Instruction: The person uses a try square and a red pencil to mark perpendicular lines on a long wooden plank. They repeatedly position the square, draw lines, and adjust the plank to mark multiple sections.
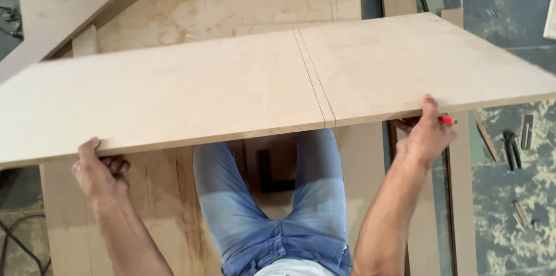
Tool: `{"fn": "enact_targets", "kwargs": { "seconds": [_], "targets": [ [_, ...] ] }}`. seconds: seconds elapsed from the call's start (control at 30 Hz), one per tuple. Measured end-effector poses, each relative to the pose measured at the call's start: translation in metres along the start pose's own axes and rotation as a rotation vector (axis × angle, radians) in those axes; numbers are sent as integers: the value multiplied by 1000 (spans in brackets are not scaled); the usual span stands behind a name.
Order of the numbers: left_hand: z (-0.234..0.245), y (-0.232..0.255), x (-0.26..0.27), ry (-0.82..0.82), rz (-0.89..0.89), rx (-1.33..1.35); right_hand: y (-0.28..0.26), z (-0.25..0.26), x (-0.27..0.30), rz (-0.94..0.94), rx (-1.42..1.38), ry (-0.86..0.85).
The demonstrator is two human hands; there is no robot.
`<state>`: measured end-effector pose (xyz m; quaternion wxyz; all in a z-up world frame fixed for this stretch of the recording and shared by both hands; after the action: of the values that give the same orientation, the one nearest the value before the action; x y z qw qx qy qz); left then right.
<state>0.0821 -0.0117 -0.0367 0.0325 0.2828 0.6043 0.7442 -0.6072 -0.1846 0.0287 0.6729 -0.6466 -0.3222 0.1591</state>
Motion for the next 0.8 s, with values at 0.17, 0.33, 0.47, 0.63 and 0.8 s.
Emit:
{"fn": "enact_targets", "kwargs": {
  "seconds": [0.17,0.33,0.47,0.63,0.8],
  "targets": [
    [31,8,19,85,-25,-80,-28,11,15,27,242,51],
    [26,19,14,120,-56,-340,-27,0,4,18,408,-66],
    [-19,58,-6,15,-369,-143,-34,-28,-15,84,498,-145],
    [-60,87,8,-105,-395,-182,-40,-66,-43,158,479,-199],
    [-145,133,111,-161,-1304,-517,-43,-93,-52,226,602,-217]
  ]
}}
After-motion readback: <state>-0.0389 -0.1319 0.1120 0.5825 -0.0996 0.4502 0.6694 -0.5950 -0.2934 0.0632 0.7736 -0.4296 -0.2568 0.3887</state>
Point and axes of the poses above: each hand's wrist, its own x-axis away from the middle knuckle, its own z-axis out of the back of the hand, y = z × x, the point moved 10 cm from there along -x, towards the middle knuckle, and after that the axes turned 4 degrees about -z, right-handed, at the moved point
